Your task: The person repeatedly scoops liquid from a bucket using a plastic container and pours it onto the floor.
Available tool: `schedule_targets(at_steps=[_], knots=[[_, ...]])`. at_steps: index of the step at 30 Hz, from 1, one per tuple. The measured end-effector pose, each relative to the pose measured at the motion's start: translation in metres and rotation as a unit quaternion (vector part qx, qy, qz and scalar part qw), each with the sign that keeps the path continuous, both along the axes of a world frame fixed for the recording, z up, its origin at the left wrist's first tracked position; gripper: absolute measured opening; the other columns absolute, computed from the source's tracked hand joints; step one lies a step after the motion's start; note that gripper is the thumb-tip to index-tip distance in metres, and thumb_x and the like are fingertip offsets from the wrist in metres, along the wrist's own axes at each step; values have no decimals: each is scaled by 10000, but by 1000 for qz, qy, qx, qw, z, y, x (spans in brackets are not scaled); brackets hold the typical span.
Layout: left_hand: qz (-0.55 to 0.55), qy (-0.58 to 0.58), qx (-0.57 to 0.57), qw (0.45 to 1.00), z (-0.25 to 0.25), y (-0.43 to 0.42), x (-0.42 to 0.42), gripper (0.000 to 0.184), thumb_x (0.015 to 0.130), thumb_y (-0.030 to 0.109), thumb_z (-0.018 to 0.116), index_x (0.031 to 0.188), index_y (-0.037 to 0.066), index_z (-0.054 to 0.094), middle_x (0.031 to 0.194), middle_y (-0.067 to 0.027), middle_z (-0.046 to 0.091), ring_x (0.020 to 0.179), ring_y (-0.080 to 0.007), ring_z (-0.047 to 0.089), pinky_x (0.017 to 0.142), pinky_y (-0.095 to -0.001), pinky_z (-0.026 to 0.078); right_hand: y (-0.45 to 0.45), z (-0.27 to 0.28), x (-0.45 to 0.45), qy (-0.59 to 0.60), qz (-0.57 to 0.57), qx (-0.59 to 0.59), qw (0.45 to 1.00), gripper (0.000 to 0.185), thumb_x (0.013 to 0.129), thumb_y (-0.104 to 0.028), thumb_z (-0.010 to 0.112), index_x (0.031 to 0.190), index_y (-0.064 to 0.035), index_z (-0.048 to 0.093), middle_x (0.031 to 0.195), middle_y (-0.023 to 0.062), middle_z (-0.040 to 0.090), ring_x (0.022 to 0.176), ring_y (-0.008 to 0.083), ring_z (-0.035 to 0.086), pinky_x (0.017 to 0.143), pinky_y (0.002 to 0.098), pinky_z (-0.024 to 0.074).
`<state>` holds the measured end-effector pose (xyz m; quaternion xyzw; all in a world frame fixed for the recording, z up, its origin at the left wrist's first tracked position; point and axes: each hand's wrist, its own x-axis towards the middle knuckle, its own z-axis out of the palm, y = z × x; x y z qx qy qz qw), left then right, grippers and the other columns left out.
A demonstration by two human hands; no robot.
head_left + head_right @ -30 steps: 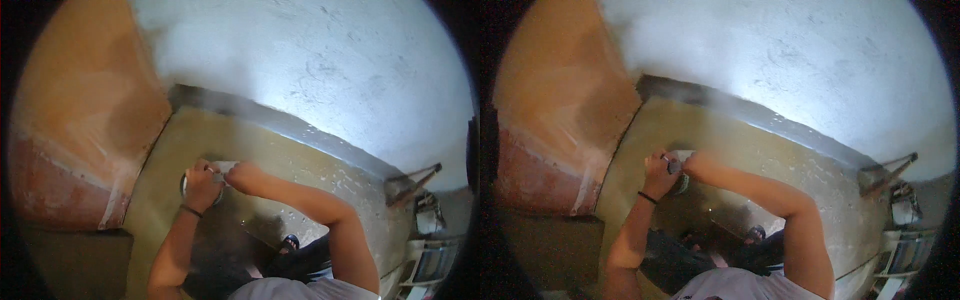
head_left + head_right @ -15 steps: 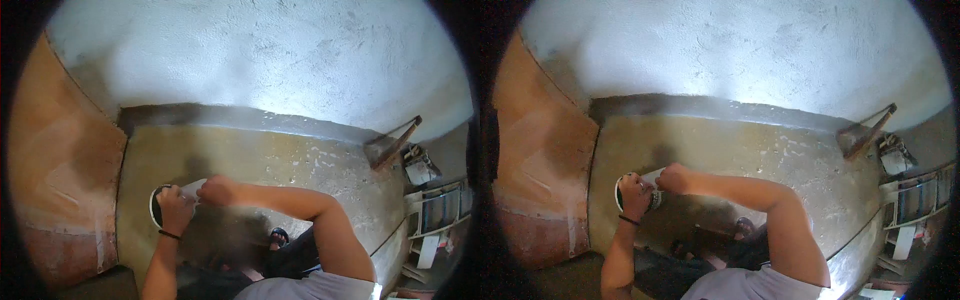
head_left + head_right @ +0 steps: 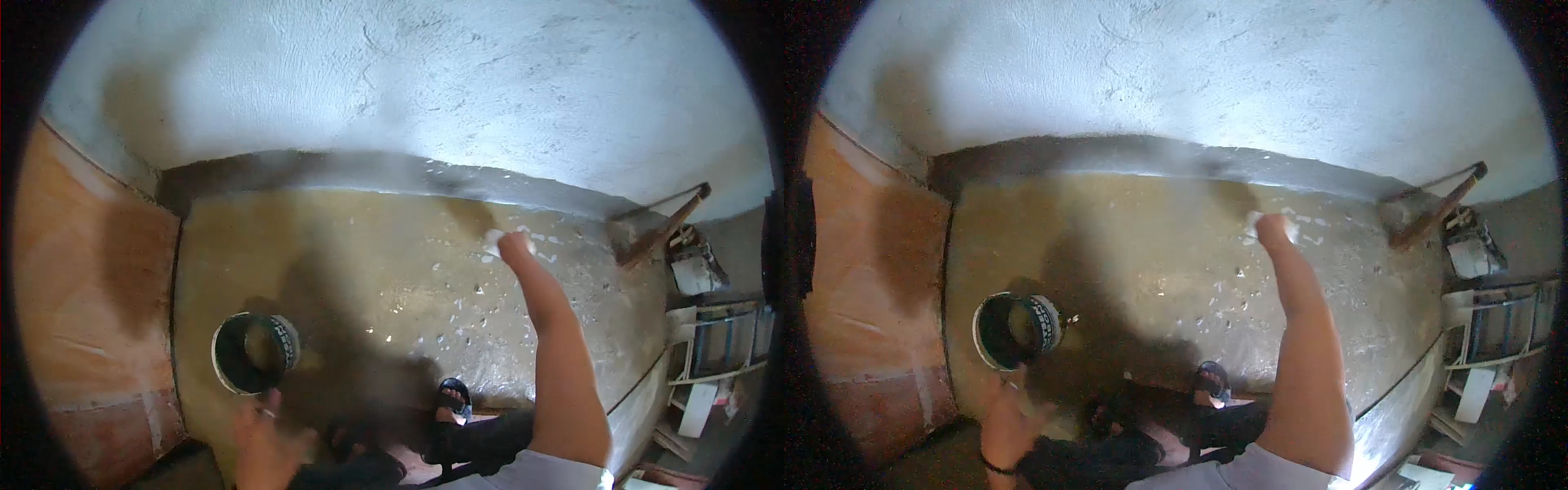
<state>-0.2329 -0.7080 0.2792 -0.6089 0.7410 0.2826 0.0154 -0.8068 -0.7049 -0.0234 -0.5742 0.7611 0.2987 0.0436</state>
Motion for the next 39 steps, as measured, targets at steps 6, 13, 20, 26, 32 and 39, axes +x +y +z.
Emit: schedule_targets(at_steps=[6, 13, 20, 26, 32, 39], knots=[[-118, -37, 98, 988, -21, 29, 13, 577, 696, 203, 683, 1172, -44, 473, 1009, -197, 468, 944, -342, 477, 785, -418, 410, 25, -46, -15, 41, -25, 53, 997, 174, 760, -140, 532, 824, -136, 693, 867, 47, 666, 834, 210, 640, 650, 356, 497], [-47, -8, 106, 993, 24, 17, -6, 470, 774, 263, 597, 1140, -20, 518, 1010, -225, 530, 925, -378, 515, 796, -437, 414, -88, -91, 73, -19, 108, 72, 991, 134, 718, -149, 583, 788, -126, 696, 854, 72, 667, 782, 251, 644, 629, 407, 502], [-49, 19, 62, 997, 28, 42, 12, 519, 716, 244, 675, 1115, -50, 521, 938, -195, 523, 890, -343, 511, 797, -396, 410, -201, -95, 238, -136, 246, -100, 954, 149, 744, -197, 574, 788, -104, 682, 884, 100, 657, 815, 269, 628, 667, 441, 483], [-27, 70, 0, 997, 26, 57, 28, 516, 724, 282, 680, 1109, -27, 530, 919, -191, 522, 888, -350, 498, 799, -398, 406, -229, -12, 280, -354, 232, -228, 877, 219, 788, -245, 536, 878, -81, 652, 910, 136, 635, 863, 300, 597, 721, 440, 456], [-86, 70, -16, 994, 18, 51, 39, 538, 739, 332, 667, 1137, 2, 520, 911, -183, 508, 870, -349, 488, 787, -409, 407, -205, 108, 313, -432, 244, -175, 850, 298, 833, -293, 499, 968, -58, 621, 936, 171, 614, 910, 331, 567, 775, 438, 430], [-190, 131, 0, 973, 49, 47, 15, 568, 782, 418, 581, 1170, 14, 486, 927, -191, 507, 864, -344, 506, 776, -424, 421, -195, 214, 383, -311, 381, -43, 869, 303, 835, -327, 497, 930, -81, 647, 899, 124, 633, 879, 318, 580, 757, 432, 453]])
